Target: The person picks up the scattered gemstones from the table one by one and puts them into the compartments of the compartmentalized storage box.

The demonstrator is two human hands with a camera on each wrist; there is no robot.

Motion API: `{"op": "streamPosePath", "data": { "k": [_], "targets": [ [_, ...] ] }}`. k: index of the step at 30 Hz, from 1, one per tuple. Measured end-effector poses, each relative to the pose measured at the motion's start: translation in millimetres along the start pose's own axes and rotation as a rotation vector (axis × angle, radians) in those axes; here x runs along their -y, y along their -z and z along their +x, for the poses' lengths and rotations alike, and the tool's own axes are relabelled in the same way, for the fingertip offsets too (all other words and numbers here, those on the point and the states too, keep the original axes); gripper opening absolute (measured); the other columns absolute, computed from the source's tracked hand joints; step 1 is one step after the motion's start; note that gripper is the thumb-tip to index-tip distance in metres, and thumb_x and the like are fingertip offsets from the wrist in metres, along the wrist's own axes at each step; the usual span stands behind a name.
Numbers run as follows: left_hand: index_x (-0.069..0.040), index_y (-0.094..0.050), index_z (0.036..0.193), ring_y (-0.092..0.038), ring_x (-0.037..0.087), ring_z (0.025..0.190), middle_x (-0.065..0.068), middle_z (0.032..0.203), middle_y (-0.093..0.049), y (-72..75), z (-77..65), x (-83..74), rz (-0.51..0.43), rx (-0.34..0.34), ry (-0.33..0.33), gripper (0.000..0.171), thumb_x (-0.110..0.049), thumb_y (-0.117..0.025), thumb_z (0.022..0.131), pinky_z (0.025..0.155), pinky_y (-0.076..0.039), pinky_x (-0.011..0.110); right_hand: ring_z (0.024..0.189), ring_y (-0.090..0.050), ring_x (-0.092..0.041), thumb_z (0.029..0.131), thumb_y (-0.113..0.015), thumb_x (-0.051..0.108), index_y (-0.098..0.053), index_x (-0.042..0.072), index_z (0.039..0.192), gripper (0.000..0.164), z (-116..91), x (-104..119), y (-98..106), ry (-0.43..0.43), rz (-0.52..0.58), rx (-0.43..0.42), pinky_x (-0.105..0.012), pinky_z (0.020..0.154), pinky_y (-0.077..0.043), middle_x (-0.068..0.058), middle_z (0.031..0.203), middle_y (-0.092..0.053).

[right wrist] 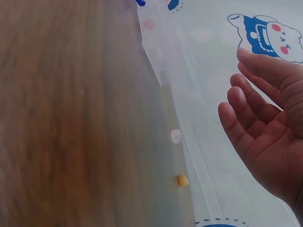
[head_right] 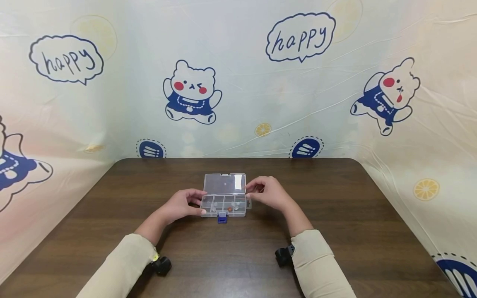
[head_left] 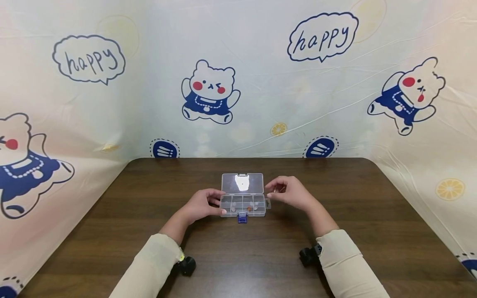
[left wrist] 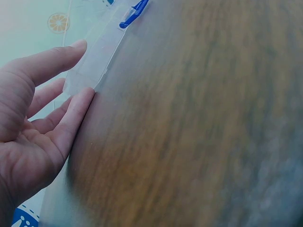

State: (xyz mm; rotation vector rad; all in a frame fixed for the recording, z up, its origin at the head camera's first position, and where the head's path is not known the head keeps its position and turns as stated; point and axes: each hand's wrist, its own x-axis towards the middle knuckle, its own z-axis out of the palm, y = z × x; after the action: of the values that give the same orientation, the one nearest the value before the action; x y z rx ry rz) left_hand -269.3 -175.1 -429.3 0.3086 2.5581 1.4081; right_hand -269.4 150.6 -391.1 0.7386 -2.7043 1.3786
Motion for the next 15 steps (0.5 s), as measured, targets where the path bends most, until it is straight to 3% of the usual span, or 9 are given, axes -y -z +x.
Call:
{"op": "streamPosePath", "data": {
  "k": [15],
  "targets": [
    [-0.013, -0.065, 0.124, -0.06, 0.019, 0.095, 0.002, 0.106, -0.065, 0.0, -0.6, -1.7, 0.002, -0.002, -0.002, 0.061, -0.022, -0.09, 0.069, 0.082, -0.054, 0.032, 0.083, -0.059, -0.02, 0.084, -0.078, 0.014, -0.072, 0.003, 0.104, 0.024, -3, -12, 14, -0.015, -0.018, -0.022, -0.036, 0.074, -0.052, -0.003, 0.091, -0.067]
  ]
}}
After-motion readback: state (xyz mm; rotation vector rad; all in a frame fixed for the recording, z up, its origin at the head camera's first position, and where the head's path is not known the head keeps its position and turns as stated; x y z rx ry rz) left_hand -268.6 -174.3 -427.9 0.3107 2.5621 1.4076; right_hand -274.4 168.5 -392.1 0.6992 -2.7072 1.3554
